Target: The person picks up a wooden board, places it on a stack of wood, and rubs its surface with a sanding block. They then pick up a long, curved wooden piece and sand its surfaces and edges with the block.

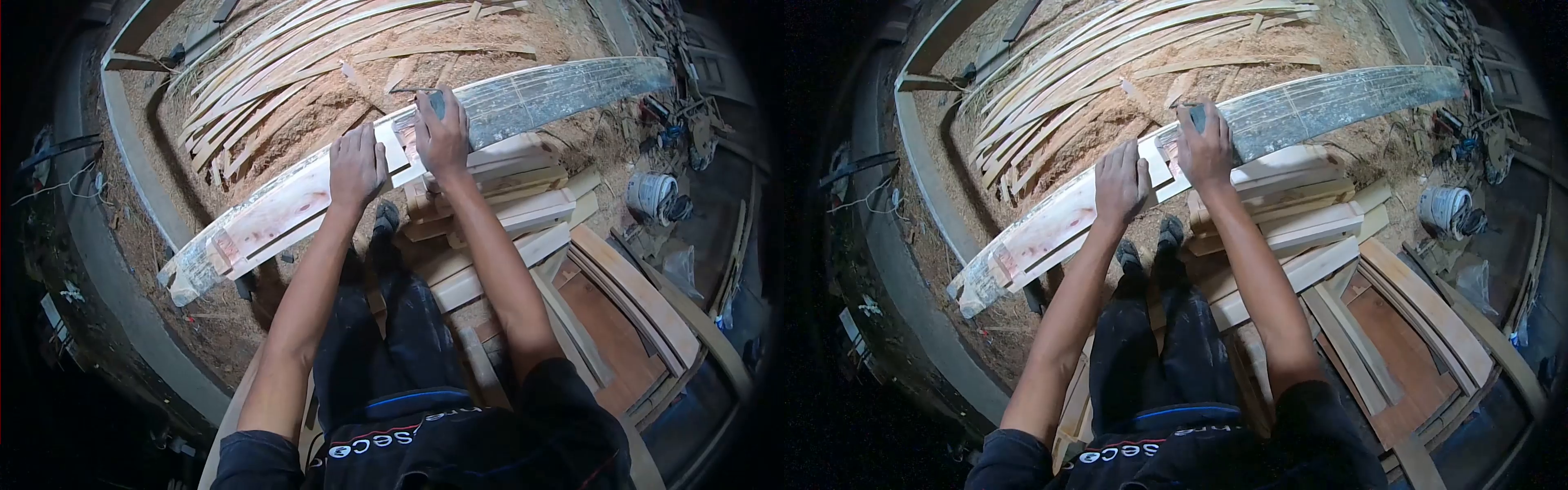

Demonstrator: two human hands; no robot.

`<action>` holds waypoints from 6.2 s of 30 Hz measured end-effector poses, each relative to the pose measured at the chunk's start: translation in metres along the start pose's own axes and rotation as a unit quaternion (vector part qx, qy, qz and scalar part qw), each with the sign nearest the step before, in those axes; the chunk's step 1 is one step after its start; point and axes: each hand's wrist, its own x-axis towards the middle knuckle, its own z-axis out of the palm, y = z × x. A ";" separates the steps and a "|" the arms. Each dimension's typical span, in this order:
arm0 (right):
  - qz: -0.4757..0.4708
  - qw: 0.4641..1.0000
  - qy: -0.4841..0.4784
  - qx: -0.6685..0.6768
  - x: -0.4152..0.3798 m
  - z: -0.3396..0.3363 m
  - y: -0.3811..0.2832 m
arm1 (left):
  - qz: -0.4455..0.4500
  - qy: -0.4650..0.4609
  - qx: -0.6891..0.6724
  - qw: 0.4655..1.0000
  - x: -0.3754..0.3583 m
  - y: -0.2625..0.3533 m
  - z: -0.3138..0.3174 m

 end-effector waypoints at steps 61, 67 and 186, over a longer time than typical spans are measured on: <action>0.003 0.999 -0.049 0.004 -0.027 -0.024 0.003 | -0.026 -0.040 0.069 0.996 0.017 0.015 0.013; 0.025 0.998 -0.052 0.008 -0.001 -0.011 -0.006 | -0.033 -0.063 0.050 0.996 0.016 0.016 0.009; -0.009 0.999 -0.024 -0.027 -0.062 -0.014 0.004 | -0.014 0.060 0.034 0.997 -0.030 -0.016 -0.009</action>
